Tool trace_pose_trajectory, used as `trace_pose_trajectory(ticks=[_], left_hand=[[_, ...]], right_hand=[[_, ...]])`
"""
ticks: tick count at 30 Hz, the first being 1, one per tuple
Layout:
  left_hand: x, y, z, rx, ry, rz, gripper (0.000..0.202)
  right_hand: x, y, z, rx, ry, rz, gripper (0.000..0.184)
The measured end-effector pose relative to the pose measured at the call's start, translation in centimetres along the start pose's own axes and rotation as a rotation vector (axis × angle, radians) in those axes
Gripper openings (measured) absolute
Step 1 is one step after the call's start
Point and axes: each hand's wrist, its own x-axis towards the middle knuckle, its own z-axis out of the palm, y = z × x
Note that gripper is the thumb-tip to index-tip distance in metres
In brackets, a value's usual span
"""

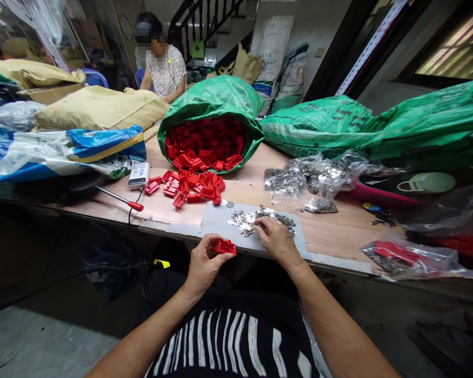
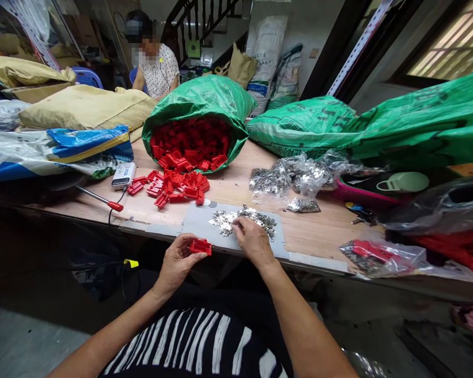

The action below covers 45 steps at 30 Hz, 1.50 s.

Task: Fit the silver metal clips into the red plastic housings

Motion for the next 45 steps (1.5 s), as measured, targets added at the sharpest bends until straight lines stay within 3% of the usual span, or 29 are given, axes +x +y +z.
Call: trace_pose_trajectory(ticks=[3, 7, 14, 21, 25, 33, 38, 45], left_hand=[[0.0, -0.1, -0.1, -0.013, 0.0, -0.008, 0.037], [0.0, -0.5, 0.0, -0.003, 0.004, 0.0, 0.038], [0.0, -0.9, 0.2, 0.013, -0.024, 0.002, 0.037], [0.1, -0.8, 0.2, 0.044, -0.018, 0.027, 0.036], [1.5, -0.3, 0.5, 0.209, -0.006, 0.186, 0.031], [5.7, -0.4, 2.6, 0.777, -0.138, 0.737, 0.034], [6.6, -0.6, 2.6, 0.878, -0.101, 0.814, 0.034], [6.9, -0.6, 2.2, 1.026, -0.227, 0.836, 0.051]], right_hand=[[0.3, 1.3, -1.4, -0.062, 0.047, 0.087, 0.018], [-0.1, 2.9, -2.5, -0.182, -0.032, 0.151, 0.015], [-0.8, 3.6, -1.9, -0.301, -0.014, 0.158, 0.023], [-0.8, 3.8, -1.5, -0.278, 0.036, 0.121, 0.018], [-0.9, 3.9, -1.3, -0.256, 0.068, 0.121, 0.017], [-0.9, 4.1, -1.3, -0.294, 0.054, 0.138, 0.01], [-1.2, 4.5, -1.5, -0.285, 0.069, 0.113, 0.009], [-1.5, 5.1, -1.5, -0.26, 0.086, 0.069, 0.011]])
